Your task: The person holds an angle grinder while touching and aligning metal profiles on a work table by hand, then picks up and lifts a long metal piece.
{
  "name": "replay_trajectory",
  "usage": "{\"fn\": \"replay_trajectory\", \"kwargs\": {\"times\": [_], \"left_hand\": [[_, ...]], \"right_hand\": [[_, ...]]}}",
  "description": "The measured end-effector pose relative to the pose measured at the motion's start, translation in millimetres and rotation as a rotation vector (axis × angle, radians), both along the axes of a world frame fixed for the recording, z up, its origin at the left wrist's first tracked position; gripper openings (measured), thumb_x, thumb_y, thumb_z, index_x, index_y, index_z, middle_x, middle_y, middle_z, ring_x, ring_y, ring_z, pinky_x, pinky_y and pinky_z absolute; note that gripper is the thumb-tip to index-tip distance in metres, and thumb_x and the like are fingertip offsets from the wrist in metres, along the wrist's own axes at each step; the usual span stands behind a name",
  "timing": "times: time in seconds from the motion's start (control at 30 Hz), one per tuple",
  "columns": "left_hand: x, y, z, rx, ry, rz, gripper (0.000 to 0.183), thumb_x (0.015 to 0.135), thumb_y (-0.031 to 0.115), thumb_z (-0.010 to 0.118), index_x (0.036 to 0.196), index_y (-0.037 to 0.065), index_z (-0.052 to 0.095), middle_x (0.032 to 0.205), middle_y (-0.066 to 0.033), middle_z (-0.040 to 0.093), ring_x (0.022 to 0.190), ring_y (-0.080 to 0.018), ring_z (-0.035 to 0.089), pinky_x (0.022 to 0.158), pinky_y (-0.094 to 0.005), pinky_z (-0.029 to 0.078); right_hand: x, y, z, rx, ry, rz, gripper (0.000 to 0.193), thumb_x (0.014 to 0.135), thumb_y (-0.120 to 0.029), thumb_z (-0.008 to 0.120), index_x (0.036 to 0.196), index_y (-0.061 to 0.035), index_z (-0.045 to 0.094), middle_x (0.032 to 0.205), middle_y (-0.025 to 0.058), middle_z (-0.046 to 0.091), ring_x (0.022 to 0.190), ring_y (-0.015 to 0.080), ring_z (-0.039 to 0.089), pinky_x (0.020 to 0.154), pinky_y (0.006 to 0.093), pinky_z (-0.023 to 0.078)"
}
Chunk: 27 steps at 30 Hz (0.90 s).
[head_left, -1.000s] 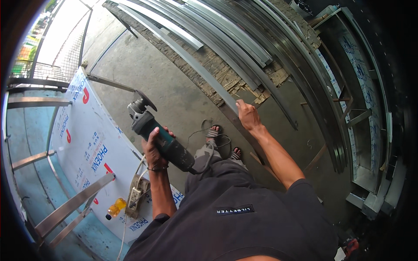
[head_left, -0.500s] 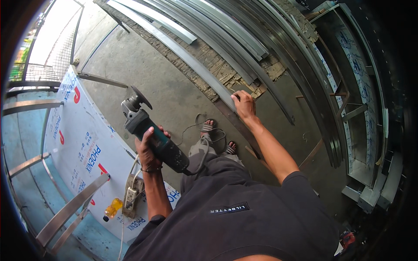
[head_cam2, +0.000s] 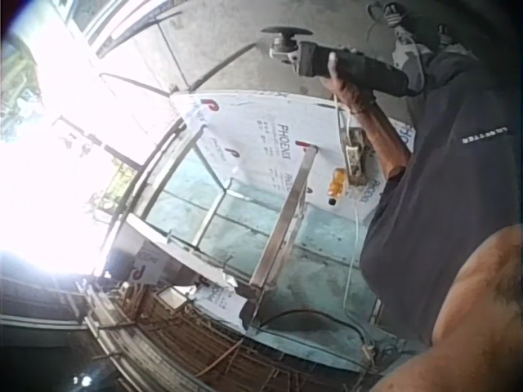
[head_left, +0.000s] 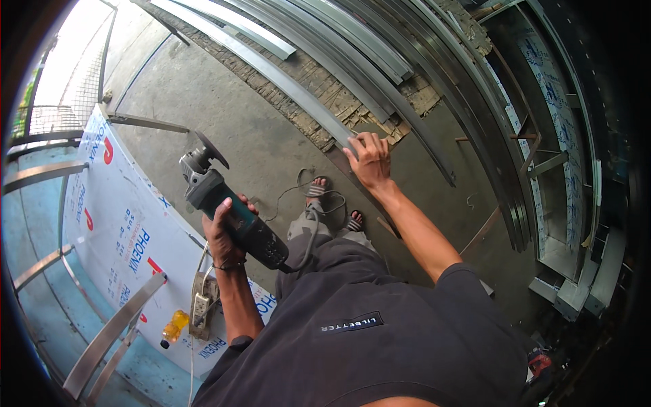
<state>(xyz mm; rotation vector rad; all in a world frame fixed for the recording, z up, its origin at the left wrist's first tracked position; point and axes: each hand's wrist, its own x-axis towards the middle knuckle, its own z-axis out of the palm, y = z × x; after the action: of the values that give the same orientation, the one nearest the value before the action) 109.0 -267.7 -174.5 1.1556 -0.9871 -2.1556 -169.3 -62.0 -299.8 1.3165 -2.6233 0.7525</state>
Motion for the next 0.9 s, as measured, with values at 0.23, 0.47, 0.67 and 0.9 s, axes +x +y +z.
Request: {"fn": "replay_trajectory", "kwargs": {"times": [0.23, 0.47, 0.67, 0.9], "left_hand": [[-5, -1, -2, -0.019, -0.033, -0.056, 0.042, 0.095, 0.027, 0.073, 0.119, -0.002, 0.056, 0.1, -0.0153, 0.069, 0.085, -0.0263, 0.072, 0.074, -0.0397, 0.064], [-9, -1, 0, -0.027, -0.042, -0.054, 0.043, 0.094, 0.027, 0.074, 0.121, -0.001, 0.054, 0.099, -0.0152, 0.069, 0.084, -0.0261, 0.073, 0.072, -0.0395, 0.064], [-10, -1, -1, -0.03, -0.045, -0.055, 0.043, 0.093, 0.026, 0.074, 0.118, -0.001, 0.055, 0.099, -0.0153, 0.069, 0.084, -0.0257, 0.073, 0.07, -0.0381, 0.064], [-12, 0, -5, -0.021, -0.07, -0.087, 0.043, 0.093, 0.026, 0.074, 0.119, -0.001, 0.054, 0.098, -0.0151, 0.069, 0.083, -0.0257, 0.073, 0.071, -0.0384, 0.063]], "right_hand": [[7, -2, -21, -0.003, 0.183, 0.067, 0.009, 0.085, -0.013, 0.078, 0.09, -0.0104, 0.072, 0.093, 0.0027, 0.065, 0.092, 0.0225, 0.062, 0.081, 0.0414, 0.044], [6, -5, -19, -0.023, 0.217, 0.088, 0.015, 0.077, -0.011, 0.078, 0.082, -0.0117, 0.064, 0.086, 0.0023, 0.061, 0.088, 0.0218, 0.061, 0.079, 0.0401, 0.043], [11, -10, -7, -0.005, 0.144, 0.042, 0.014, 0.08, -0.012, 0.078, 0.083, -0.0118, 0.064, 0.086, 0.0025, 0.06, 0.088, 0.0226, 0.061, 0.08, 0.0403, 0.043], [0, 9, -4, 0.002, 0.176, 0.086, 0.013, 0.083, -0.012, 0.077, 0.083, -0.0109, 0.064, 0.084, 0.0032, 0.059, 0.087, 0.023, 0.061, 0.08, 0.0406, 0.043]]}}
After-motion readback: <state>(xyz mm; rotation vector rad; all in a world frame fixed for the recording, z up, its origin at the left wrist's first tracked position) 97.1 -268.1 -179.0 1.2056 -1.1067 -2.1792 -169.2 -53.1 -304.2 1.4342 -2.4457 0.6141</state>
